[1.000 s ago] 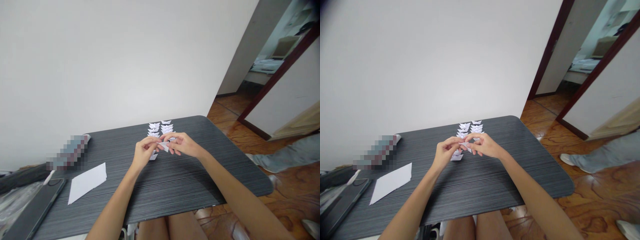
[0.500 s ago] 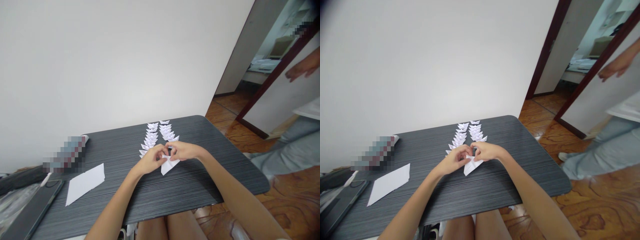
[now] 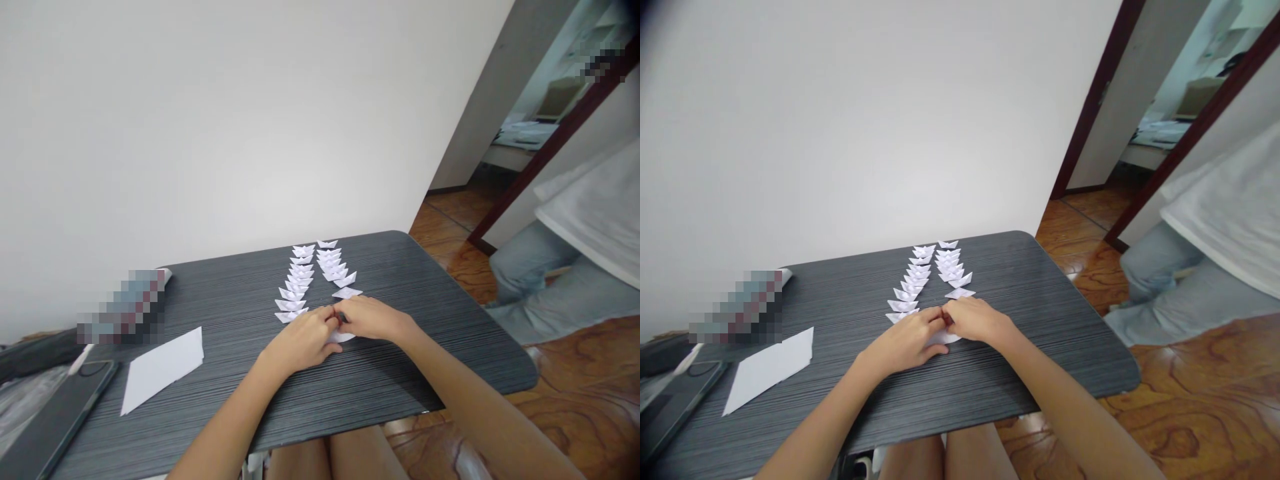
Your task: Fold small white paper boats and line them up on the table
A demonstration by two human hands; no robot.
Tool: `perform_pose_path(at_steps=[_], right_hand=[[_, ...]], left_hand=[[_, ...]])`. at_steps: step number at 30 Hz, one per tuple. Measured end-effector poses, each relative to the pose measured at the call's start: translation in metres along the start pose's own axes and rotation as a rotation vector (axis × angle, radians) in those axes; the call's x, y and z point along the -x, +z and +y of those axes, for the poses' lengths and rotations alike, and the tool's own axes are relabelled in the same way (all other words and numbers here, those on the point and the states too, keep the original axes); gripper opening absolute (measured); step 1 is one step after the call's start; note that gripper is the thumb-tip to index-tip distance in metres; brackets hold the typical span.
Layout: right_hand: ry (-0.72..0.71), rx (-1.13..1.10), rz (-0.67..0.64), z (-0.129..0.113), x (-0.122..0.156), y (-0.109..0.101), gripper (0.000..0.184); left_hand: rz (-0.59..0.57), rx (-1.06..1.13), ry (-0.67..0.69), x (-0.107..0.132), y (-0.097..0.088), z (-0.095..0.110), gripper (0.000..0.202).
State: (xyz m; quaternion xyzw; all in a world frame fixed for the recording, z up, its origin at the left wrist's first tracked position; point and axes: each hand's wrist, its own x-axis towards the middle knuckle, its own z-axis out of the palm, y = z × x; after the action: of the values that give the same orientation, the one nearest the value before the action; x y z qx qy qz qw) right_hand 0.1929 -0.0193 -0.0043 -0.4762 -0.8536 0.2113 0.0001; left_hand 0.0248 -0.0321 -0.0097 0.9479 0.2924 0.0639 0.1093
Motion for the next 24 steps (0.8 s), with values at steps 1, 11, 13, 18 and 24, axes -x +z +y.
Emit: perform_pose_path(at_steps=[1,11,13,18,24], right_hand=[[-0.014,-0.002,0.017,0.001,0.002,0.001,0.01],[-0.354,-0.141,0.113,0.012,0.018,0.005,0.027],[-0.36,-0.083,0.169,0.01,0.019,0.008,0.02],[-0.412,0.082,0.291,0.008,0.019,0.021,0.011],[-0.455,0.229,0.405,0.013,0.019,0.032,0.017]], left_hand=[[-0.002,-0.04,0.001,0.0,-0.001,0.001,0.029],[-0.017,-0.23,0.044,0.002,-0.005,0.0,0.023],[-0.008,-0.277,0.071,0.002,-0.004,-0.001,0.023],[0.044,-0.367,0.119,0.0,0.002,0.001,0.028],[0.075,-0.362,0.118,-0.001,0.004,0.001,0.03]])
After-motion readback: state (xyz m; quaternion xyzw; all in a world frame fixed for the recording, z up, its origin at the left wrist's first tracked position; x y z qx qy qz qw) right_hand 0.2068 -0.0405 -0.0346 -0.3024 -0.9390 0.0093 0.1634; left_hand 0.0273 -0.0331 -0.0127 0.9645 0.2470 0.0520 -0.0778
